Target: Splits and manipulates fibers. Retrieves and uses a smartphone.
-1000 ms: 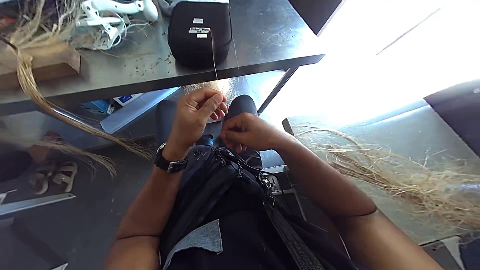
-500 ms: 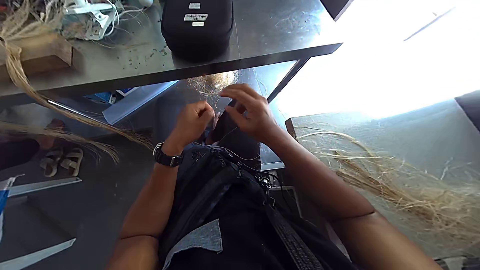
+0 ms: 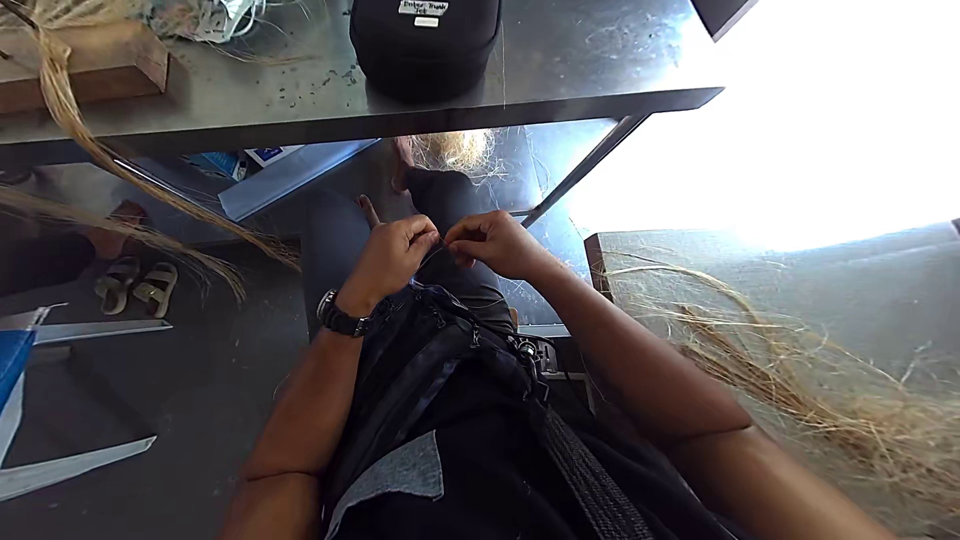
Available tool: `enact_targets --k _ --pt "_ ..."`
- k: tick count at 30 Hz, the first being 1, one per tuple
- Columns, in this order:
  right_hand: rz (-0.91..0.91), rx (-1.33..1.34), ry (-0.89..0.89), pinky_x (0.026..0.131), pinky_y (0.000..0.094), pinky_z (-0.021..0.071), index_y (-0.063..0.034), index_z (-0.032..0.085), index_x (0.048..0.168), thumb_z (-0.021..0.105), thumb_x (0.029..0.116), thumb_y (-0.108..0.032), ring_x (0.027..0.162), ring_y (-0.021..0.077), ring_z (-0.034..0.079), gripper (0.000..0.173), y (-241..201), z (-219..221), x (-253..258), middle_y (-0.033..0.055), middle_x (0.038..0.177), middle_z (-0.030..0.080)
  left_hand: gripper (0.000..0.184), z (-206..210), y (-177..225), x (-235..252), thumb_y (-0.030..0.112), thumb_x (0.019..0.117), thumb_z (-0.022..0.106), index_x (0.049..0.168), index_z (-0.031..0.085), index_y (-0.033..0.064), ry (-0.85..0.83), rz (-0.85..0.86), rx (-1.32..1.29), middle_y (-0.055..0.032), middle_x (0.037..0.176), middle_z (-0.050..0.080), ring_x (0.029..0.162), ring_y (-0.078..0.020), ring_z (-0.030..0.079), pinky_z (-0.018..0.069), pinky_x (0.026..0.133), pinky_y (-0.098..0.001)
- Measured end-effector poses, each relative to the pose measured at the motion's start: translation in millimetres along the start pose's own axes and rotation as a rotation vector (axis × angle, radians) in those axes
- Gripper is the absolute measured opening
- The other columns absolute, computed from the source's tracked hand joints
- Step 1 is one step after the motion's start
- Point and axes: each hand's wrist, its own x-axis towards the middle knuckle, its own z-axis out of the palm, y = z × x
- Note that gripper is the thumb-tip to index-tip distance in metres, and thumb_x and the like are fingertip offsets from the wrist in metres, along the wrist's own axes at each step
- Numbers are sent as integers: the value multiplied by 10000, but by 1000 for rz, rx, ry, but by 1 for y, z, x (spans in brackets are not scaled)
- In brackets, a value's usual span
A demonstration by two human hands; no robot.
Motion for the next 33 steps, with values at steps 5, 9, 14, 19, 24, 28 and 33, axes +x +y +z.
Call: enact_targets --k 5,9,14,19,24,28,33 --pt "99 -1 98 561 284 601 -4 719 1022 633 1016 -68 598 124 670 107 -10 -1 -10 77 829 719 197 13 -5 5 241 1061 569 924 647 123 40 35 17 -21 615 531 459 -151 455 371 438 -324" --pt "152 166 132 499 244 537 28 703 1058 614 1024 -59 516 92 582 130 -17 -4 -24 67 785 696 205 18 -4 24 262 1073 546 971 673 138 52 90 45 5 671 561 548 -131 512 433 528 -346" --pt "204 218 135 462 197 469 8 717 1060 611 1024 -71 479 52 521 137 -12 -9 -53 55 774 703 174 14 15 6 220 1059 577 966 669 106 98 136 15 -33 646 558 481 -148 478 398 453 -321" --pt "209 333 148 502 197 508 18 711 1048 591 1023 -29 506 59 553 131 -15 -18 -66 55 759 687 174 14 16 9 222 1062 575 982 670 101 152 163 38 -37 661 568 486 -144 488 410 454 -311" --pt "161 440 154 513 211 530 -2 700 1018 576 1029 -44 521 68 574 132 -8 -20 -72 59 804 697 161 22 19 12 222 1054 586 1001 683 105 158 168 71 -34 708 603 525 -134 528 455 483 -306" --pt "228 446 208 517 239 539 -18 679 992 561 1042 -65 532 89 579 136 -2 -25 -71 62 852 698 150 30 22 15 210 1045 604 1021 709 106 112 213 133 -16 803 659 634 -95 596 520 586 -288" --pt "308 428 187 508 233 530 -11 666 1013 546 1058 -84 558 99 617 147 9 -26 -69 67 876 718 177 29 10 17 219 1047 599 1035 737 109 100 223 170 5 870 696 731 -64 639 554 677 -279"
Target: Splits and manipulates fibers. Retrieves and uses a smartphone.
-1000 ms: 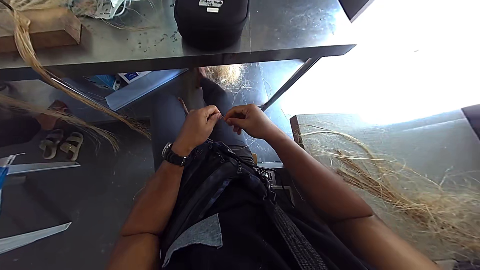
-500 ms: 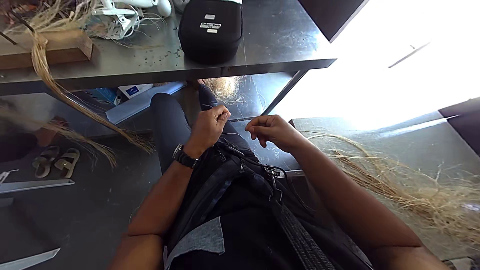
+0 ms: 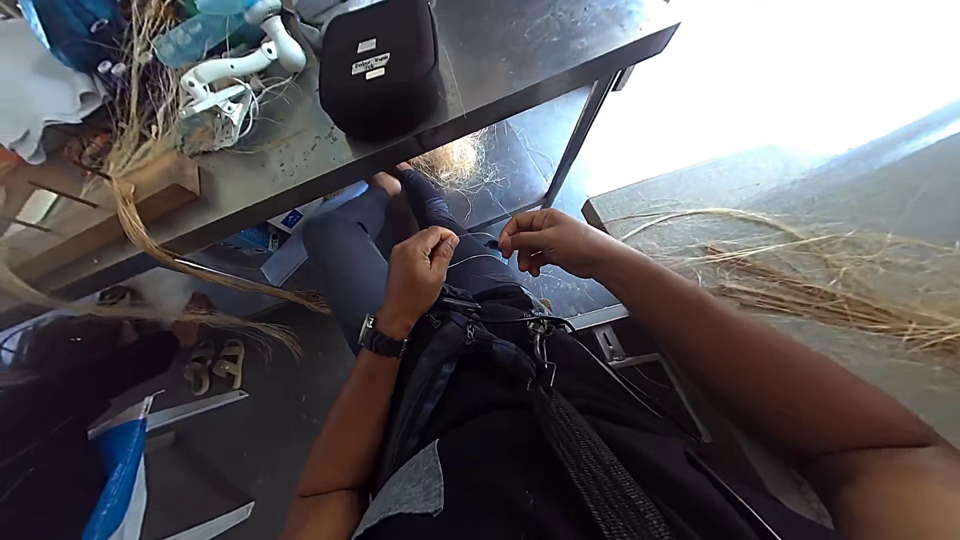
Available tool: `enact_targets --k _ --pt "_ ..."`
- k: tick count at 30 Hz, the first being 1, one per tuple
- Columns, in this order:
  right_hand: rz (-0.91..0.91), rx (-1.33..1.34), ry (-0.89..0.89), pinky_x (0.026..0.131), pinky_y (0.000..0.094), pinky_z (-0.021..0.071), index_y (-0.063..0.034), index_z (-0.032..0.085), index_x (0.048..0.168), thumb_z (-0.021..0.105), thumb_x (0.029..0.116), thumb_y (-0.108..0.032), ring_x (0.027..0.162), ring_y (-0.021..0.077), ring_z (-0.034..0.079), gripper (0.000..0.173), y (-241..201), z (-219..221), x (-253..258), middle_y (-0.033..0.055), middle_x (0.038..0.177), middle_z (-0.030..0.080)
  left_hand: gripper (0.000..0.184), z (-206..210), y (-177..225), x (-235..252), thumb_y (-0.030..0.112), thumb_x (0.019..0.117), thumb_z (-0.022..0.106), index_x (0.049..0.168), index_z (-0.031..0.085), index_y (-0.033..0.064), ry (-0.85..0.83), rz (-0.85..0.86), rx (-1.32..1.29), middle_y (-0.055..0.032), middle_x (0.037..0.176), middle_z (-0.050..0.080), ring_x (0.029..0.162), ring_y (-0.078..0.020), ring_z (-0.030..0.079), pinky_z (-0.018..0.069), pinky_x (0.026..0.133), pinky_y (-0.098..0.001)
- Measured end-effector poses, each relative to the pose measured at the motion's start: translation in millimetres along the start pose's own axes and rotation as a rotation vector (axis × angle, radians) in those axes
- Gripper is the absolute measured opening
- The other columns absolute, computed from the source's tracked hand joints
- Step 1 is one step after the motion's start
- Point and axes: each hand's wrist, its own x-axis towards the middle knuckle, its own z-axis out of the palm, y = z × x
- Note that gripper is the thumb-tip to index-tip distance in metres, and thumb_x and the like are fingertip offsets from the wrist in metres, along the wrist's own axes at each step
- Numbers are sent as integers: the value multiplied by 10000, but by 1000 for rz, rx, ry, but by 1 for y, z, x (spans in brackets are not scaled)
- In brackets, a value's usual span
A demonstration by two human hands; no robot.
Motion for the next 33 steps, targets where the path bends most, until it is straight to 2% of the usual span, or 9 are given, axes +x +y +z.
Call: enact_targets --k 8,12,17,21,23,25,27,30,33 --pt "33 -37 -24 566 272 570 -7 659 996 549 1049 -60 639 126 668 133 12 5 7 71 878 712 167 4 2 2 200 1048 596 1055 723 92 0 10 -29 -28 867 686 696 -89 629 544 642 -288" --pt "35 -132 -52 585 275 567 5 655 994 538 1046 -32 659 128 665 133 18 3 9 76 890 702 164 12 10 6 181 1044 599 1082 718 74 -26 47 -43 -58 904 694 739 -117 648 556 682 -311" --pt "17 -209 15 587 304 578 15 667 1016 556 1049 -50 651 147 667 133 19 -2 12 100 894 702 154 18 14 10 163 1045 590 1086 710 76 -39 83 -2 -67 888 683 717 -133 633 540 664 -307" --pt "6 -202 170 571 358 589 -18 615 1246 553 1041 -62 638 174 665 218 19 -9 14 119 1051 699 145 25 19 13 167 1042 602 1089 711 84 -94 75 32 -72 899 691 730 -155 647 552 675 -341" --pt "-76 -266 295 542 367 577 -56 627 1284 551 1018 -64 603 164 645 277 18 -12 15 108 1179 695 159 24 16 13 191 1049 592 1091 710 92 -123 59 73 -73 882 689 714 -177 645 547 660 -371" --pt "-200 -299 374 535 360 568 -77 654 1269 546 996 -67 586 143 630 293 16 -14 13 93 1231 688 176 20 13 16 215 1055 581 1090 707 96 -158 47 121 -78 854 681 689 -197 636 538 637 -401" --pt "-327 -282 388 530 325 566 -90 669 1265 541 997 -72 563 109 614 298 15 -14 12 59 1222 697 193 16 7 23 223 1058 572 1095 714 98 -186 63 162 -80 862 687 715 -204 647 540 666 -418" --pt "-443 -204 211 619 315 641 -27 636 1293 574 1027 -63 659 125 700 276 13 -10 12 90 1219 694 219 13 1 46 238 1052 559 1078 748 130 -251 105 167 -25 899 719 790 -138 669 560 756 -392" --pt "-487 -138 124 721 342 667 35 684 1129 636 1000 -41 755 158 746 157 20 -8 19 100 968 740 216 3 10 62 243 1051 568 1071 749 126 -269 183 133 -11 882 712 772 -106 652 551 747 -348"
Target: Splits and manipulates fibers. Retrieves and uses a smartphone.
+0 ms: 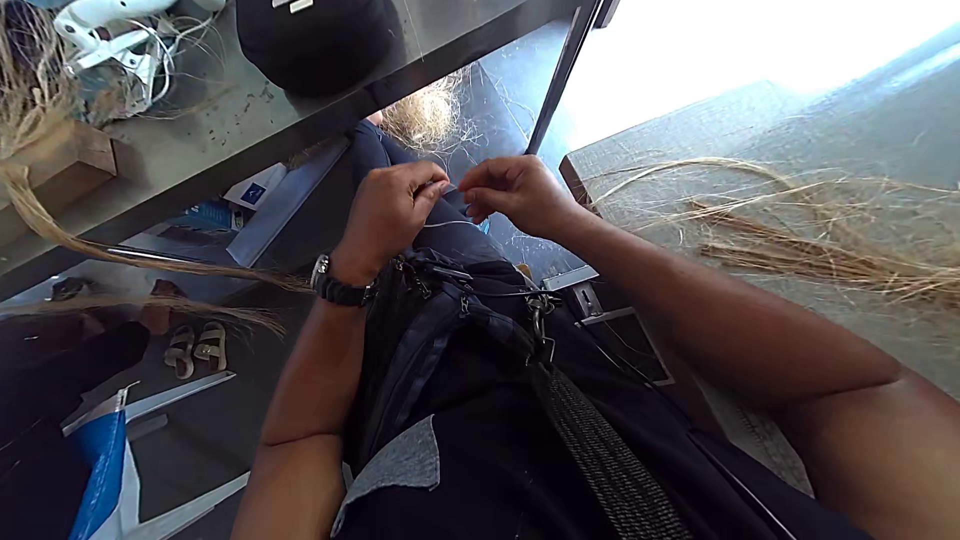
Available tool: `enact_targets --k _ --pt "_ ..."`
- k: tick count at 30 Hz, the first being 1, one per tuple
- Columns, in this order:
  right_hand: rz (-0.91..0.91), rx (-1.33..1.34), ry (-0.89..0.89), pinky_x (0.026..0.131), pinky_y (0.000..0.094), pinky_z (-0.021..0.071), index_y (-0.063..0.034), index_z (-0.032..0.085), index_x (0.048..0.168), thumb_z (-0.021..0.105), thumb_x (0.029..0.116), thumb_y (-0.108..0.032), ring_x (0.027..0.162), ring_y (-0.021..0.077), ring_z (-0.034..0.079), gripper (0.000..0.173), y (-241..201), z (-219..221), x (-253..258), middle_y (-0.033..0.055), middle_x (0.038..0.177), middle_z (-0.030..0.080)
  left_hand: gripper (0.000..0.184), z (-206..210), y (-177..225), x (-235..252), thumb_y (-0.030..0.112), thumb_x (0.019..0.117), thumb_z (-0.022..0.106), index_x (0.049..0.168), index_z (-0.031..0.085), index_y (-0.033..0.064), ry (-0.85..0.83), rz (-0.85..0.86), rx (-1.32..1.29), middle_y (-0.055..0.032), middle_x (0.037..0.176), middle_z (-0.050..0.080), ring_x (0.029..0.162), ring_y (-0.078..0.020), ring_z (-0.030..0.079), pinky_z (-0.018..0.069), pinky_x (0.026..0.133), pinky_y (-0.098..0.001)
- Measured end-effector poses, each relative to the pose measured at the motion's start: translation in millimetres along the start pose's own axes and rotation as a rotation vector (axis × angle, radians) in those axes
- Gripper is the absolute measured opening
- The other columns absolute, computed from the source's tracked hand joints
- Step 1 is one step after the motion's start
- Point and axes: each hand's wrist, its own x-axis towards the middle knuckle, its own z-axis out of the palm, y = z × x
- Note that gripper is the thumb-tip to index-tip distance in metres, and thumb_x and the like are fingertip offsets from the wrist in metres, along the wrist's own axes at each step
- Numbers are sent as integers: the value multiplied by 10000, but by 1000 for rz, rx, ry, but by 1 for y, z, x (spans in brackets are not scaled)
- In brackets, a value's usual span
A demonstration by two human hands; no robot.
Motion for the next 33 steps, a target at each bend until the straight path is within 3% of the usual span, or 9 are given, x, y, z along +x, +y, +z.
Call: enact_targets --k 10,16,18,21,23,25,26,28,33 --pt "213 -36 50 582 296 622 4 683 1036 614 1018 -67 614 119 679 101 2 -11 2 68 846 699 259 -36 -37 -7 235 1063 532 1094 744 90 79 -25 137 -79 994 743 908 -179 705 562 852 -412" --pt "248 -42 131 589 316 634 -8 666 1016 602 1020 -74 596 126 678 92 7 -15 4 59 812 682 393 -173 -89 -107 359 1084 516 1232 678 33 158 -317 361 -213 1137 702 993 -302 696 549 903 -519" --pt "267 -29 152 587 310 633 -17 663 1017 605 1020 -80 598 122 679 85 7 -14 5 53 810 681 463 -215 -99 -160 405 1085 498 1280 626 6 272 -498 353 -212 1183 662 1005 -235 655 527 924 -435" --pt "307 10 163 585 303 628 -19 657 1022 599 1021 -69 602 117 675 77 4 -11 7 49 817 674 489 -238 -108 -225 427 1069 485 1248 595 -15 467 -724 323 -77 1052 620 824 -7 533 470 794 -225" --pt "341 29 154 570 296 616 -20 656 1027 601 1020 -71 593 118 664 75 3 -8 8 52 819 669 494 -235 -101 -251 414 1082 465 1274 585 -25 415 -906 353 -149 1078 631 839 -114 594 520 791 -322" --pt "377 34 127 549 284 599 -24 660 1025 610 1020 -78 582 118 654 74 4 -7 8 54 815 674 496 -226 -100 -261 383 1073 513 1332 584 -34 278 -975 316 -323 1231 620 1100 -434 629 464 964 -652" --pt "389 33 110 532 273 586 -22 666 1025 614 1021 -81 567 110 641 79 4 -6 8 52 807 675 506 -217 -96 -254 426 1056 541 1346 604 16 229 -976 328 -329 1233 628 1132 -501 611 426 956 -736" --pt "389 36 74 491 240 537 -17 678 1022 616 1019 -78 526 84 592 87 5 -4 8 40 773 669 540 -197 -71 -218 511 1047 507 1374 612 95 176 -861 360 -274 1285 637 1196 -484 606 432 980 -741" --pt "352 40 -2 444 204 471 -10 703 1011 627 1012 -78 477 57 526 102 5 1 5 26 762 675 441 -116 -12 -82 385 1063 521 1363 640 84 146 -182 136 -145 1365 634 1298 -238 591 466 1115 -453"
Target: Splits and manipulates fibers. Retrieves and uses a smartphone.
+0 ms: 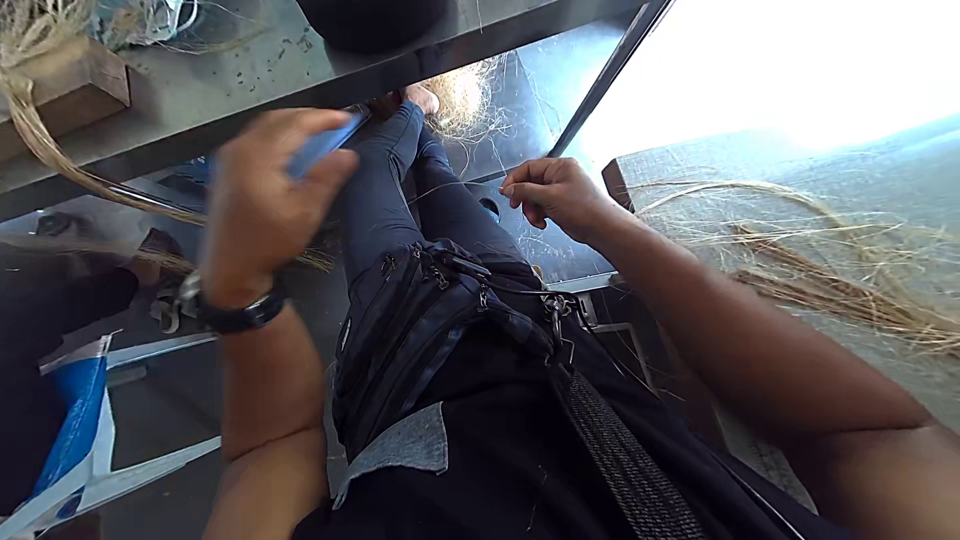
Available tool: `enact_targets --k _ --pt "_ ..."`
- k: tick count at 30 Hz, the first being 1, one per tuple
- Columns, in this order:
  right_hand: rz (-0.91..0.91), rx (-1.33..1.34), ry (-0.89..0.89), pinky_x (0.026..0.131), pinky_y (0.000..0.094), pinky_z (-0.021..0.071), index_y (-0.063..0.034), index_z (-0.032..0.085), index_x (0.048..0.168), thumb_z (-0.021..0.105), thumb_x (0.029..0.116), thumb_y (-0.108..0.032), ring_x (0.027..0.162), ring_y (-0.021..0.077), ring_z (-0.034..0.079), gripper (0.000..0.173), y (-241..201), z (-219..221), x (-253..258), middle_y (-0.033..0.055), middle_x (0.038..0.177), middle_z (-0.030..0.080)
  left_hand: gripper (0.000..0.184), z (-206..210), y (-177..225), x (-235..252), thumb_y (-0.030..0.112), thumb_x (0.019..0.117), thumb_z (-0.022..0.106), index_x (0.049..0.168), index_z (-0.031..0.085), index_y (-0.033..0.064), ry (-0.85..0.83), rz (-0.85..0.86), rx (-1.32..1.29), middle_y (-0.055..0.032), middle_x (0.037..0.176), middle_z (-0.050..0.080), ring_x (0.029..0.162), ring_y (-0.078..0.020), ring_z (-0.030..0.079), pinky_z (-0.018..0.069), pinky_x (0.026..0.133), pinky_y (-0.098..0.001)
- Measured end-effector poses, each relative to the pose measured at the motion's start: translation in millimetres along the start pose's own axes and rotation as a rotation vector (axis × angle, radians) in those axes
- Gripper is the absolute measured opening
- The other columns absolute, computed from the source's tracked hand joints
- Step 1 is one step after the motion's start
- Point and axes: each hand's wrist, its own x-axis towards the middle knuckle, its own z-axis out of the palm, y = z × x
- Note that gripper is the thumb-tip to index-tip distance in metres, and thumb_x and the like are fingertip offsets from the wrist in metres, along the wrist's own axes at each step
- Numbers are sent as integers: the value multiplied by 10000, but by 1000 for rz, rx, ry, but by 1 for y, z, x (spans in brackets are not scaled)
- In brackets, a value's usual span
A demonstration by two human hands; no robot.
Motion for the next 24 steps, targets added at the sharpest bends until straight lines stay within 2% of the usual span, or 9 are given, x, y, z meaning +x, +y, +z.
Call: enact_targets --k 2,4,7,8,9,13,15,20,24 --pt "-20 16 -29 437 196 454 -8 706 1012 623 1014 -78 473 49 515 108 1 0 -3 24 766 683 416 48 24 34 361 1042 574 1335 665 79 -92 161 -167 -102 1344 655 1298 -185 590 464 1130 -411" --pt "-39 44 -47 438 199 449 -14 708 1011 619 1013 -83 472 49 511 112 1 -1 -6 21 768 688 389 93 37 54 320 1028 610 1331 670 84 -203 205 -267 -72 1301 683 1235 -153 628 494 1095 -387" --pt "-41 96 -36 431 211 447 -9 704 1014 623 1015 -89 467 58 508 114 0 -5 -7 33 778 691 283 142 42 61 211 1019 635 1261 694 76 -242 125 -392 -41 1009 727 823 -100 689 599 772 -308" --pt "-37 100 -29 432 214 444 -8 705 1019 624 1015 -93 469 62 507 118 -1 -6 -7 38 783 692 237 152 42 58 202 1023 627 1208 713 80 -219 95 -426 -26 921 726 726 -87 672 590 687 -295" --pt "-34 101 -22 431 213 437 -7 707 1016 624 1016 -94 468 61 502 120 -1 -7 -6 40 785 693 204 157 42 54 205 1030 617 1152 731 89 -194 77 -444 -7 877 724 701 -66 659 579 675 -276" --pt "-13 78 -34 428 218 433 4 705 993 629 1016 -87 467 73 504 121 0 -5 -4 55 775 688 159 161 39 43 187 1021 626 1035 752 90 -162 75 -434 12 784 700 652 -48 627 541 627 -247" --pt "7 65 -36 426 217 431 8 704 998 634 1016 -84 459 74 501 118 -1 -5 -4 59 771 689 127 158 42 35 145 1020 627 1019 730 71 -151 85 -396 -34 748 664 592 -102 584 498 569 -280" --pt "90 118 -78 451 215 460 -11 706 1043 601 1042 -122 480 76 518 153 -3 -4 -7 56 825 697 135 157 42 29 135 1029 603 1042 720 71 -43 86 -318 -68 896 689 763 -144 644 542 718 -335" --pt "138 253 -132 469 216 480 -11 702 1049 600 1041 -136 501 71 537 161 -3 -2 -9 61 850 708 161 160 38 29 158 1039 603 1087 725 64 98 49 -319 -76 940 703 795 -133 658 556 744 -314"
